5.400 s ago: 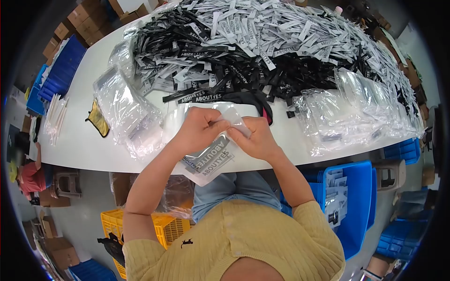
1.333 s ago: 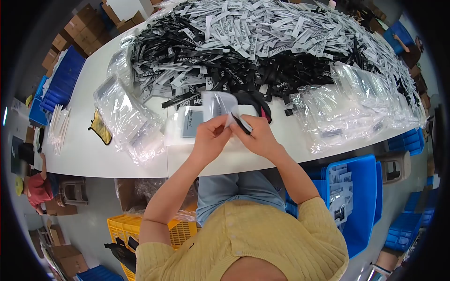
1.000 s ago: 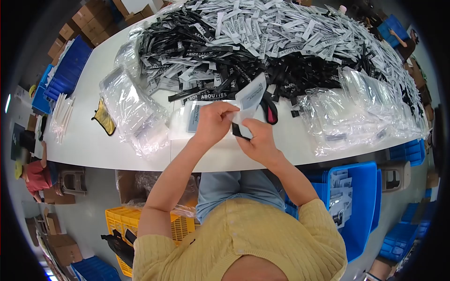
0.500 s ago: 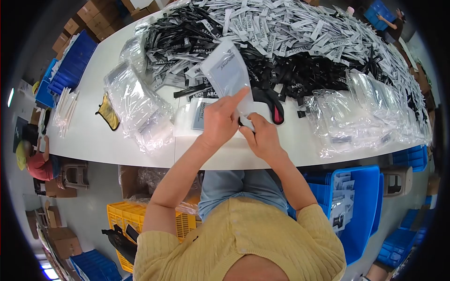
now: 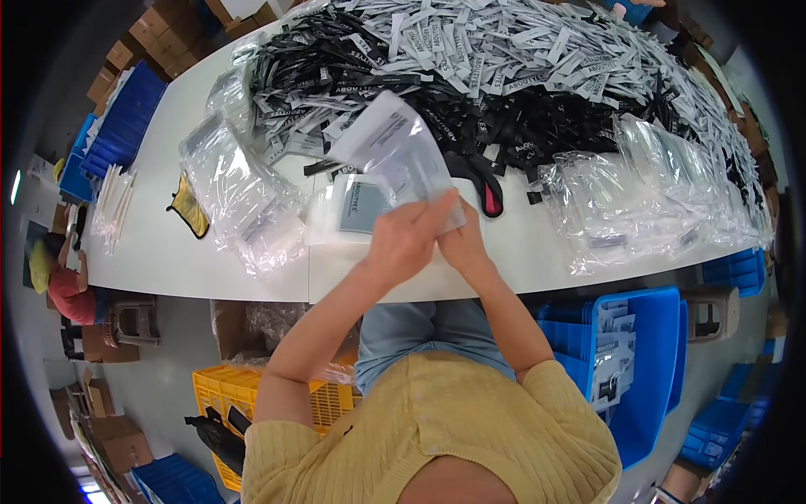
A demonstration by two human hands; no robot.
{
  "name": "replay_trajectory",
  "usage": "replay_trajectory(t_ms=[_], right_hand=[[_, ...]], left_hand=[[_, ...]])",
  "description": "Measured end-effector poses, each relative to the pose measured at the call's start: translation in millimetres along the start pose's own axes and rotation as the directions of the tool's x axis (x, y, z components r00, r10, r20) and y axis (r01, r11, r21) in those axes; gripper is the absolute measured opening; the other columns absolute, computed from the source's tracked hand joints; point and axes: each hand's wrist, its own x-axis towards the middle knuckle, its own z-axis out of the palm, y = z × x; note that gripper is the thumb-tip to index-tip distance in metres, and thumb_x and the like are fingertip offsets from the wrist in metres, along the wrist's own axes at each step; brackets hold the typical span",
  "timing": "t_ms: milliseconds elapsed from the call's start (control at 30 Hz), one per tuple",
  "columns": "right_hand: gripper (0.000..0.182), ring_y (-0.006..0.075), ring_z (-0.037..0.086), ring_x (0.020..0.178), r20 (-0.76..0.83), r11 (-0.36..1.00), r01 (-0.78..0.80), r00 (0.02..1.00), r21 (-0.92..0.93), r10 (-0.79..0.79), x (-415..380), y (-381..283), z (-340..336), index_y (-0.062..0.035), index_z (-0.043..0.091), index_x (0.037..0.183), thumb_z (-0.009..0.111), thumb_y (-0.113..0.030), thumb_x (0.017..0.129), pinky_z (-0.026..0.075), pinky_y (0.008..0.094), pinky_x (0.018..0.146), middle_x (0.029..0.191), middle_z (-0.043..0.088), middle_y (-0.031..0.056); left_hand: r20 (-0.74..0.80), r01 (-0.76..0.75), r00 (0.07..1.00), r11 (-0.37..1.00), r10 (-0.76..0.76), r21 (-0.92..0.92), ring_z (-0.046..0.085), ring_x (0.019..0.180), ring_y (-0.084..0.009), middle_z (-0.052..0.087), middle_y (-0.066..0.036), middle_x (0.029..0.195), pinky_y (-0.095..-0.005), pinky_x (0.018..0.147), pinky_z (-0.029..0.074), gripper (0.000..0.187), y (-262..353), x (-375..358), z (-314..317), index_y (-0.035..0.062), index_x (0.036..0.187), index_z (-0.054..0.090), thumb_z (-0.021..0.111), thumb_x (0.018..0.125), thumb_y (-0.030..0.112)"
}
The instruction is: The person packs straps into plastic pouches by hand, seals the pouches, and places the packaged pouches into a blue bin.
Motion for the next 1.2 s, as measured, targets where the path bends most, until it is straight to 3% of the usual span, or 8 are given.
replay_trajectory(t_ms=[267, 367, 467, 533, 667, 767, 900, 1200], right_hand=[[0.011, 0.0095, 0.060, 0.067, 0.086, 0.957, -0.245, 0.968, 0.153, 0.234, -5, -14, -15, 0.0020, 0.061, 0.085, 0.058, -0.009, 0.084, 0.046, 0.0226, 0.052, 0.076, 0.064, 0.0047], [0.012, 0.0090, 0.059, 0.068, -0.098, 0.974, 0.223, 0.971, 0.046, -0.217, -1, 6, -6, 0.0029, 0.063, 0.084, 0.059, -0.008, 0.083, 0.045, 0.0226, 0.052, 0.073, 0.063, 0.0031], [0.013, 0.0082, 0.058, 0.068, 0.091, 0.991, -0.076, 0.994, 0.108, 0.066, -1, 5, -20, 0.0034, 0.064, 0.088, 0.059, -0.006, 0.082, 0.045, 0.0238, 0.057, 0.072, 0.063, 0.0020], [0.014, 0.0077, 0.056, 0.066, 0.094, 0.996, 0.034, 0.995, 0.084, -0.042, -1, 1, -18, 0.0030, 0.064, 0.090, 0.058, -0.008, 0.083, 0.045, 0.0242, 0.058, 0.071, 0.063, 0.0012], [0.016, 0.0065, 0.052, 0.065, 0.190, 0.977, 0.198, 0.965, -0.083, -0.179, 1, -14, -21, 0.0026, 0.064, 0.089, 0.057, -0.011, 0.086, 0.043, 0.0243, 0.058, 0.071, 0.061, -0.0002], [0.015, 0.0075, 0.052, 0.064, 0.196, 0.985, -0.116, 0.977, 0.131, 0.089, 1, -13, -27, 0.0021, 0.064, 0.088, 0.059, -0.011, 0.085, 0.042, 0.0246, 0.057, 0.072, 0.061, 0.0024], [0.014, 0.0078, 0.053, 0.062, 0.160, 0.991, -0.010, 0.987, 0.137, -0.013, -1, -33, -26, 0.0025, 0.064, 0.086, 0.062, -0.011, 0.083, 0.041, 0.0244, 0.055, 0.070, 0.061, 0.0074], [0.010, 0.0049, 0.051, 0.063, 0.238, 0.979, 0.106, 0.969, -0.175, -0.062, 0, -44, -28, 0.0020, 0.064, 0.083, 0.064, -0.008, 0.082, 0.038, 0.0235, 0.052, 0.069, 0.061, 0.0034]], left_hand=[[-0.053, -0.024, 0.998, 0.991, 0.018, -0.130, 0.061, 0.069, -0.0277, 0.062, -0.010, 0.078, -0.0366, 0.060, 0.049, 0.067, 11, 6, -6, 0.0070, 0.130, 0.048, 0.061, 0.064, -0.002], [0.107, 0.040, 0.994, 0.998, -0.035, -0.045, 0.060, 0.072, -0.0309, 0.062, -0.013, 0.086, -0.0362, 0.066, 0.051, 0.070, 26, 6, -7, 0.0069, 0.132, 0.044, 0.059, 0.065, -0.006], [0.284, 0.255, 0.944, 0.917, -0.168, -0.306, 0.059, 0.072, -0.0300, 0.061, -0.010, 0.082, -0.0367, 0.068, 0.050, 0.073, 23, 16, -34, 0.0068, 0.134, 0.043, 0.060, 0.064, -0.003], [0.079, -0.080, 0.994, 0.997, 0.079, 0.009, 0.058, 0.072, -0.0289, 0.060, -0.008, 0.079, -0.0368, 0.068, 0.049, 0.073, 7, 35, -42, 0.0080, 0.134, 0.042, 0.062, 0.064, -0.001], [0.215, -0.217, 0.957, 0.972, 0.194, 0.087, 0.057, 0.073, -0.0269, 0.058, -0.007, 0.074, -0.0363, 0.068, 0.048, 0.059, -12, 50, -64, 0.0070, 0.122, 0.054, 0.063, 0.063, 0.002], [0.365, 0.027, 0.930, 0.999, -0.033, 0.022, 0.056, 0.070, -0.0286, 0.058, -0.010, 0.072, -0.0360, 0.065, 0.047, 0.036, -22, 58, -80, 0.0031, 0.099, 0.065, 0.064, 0.063, 0.003], [0.448, 0.470, 0.828, 0.853, -0.337, -0.226, 0.052, 0.052, -0.0240, 0.052, -0.013, 0.057, -0.0334, 0.053, 0.043, 0.013, -23, 54, -82, -0.0025, 0.073, 0.062, 0.063, 0.072, 0.011], [0.403, 0.532, 0.833, 0.751, -0.379, -0.392, 0.042, 0.048, -0.0115, 0.049, -0.010, 0.053, -0.0297, 0.047, 0.037, 0.023, -12, 31, -59, -0.0041, 0.067, 0.059, 0.065, 0.077, 0.015]])
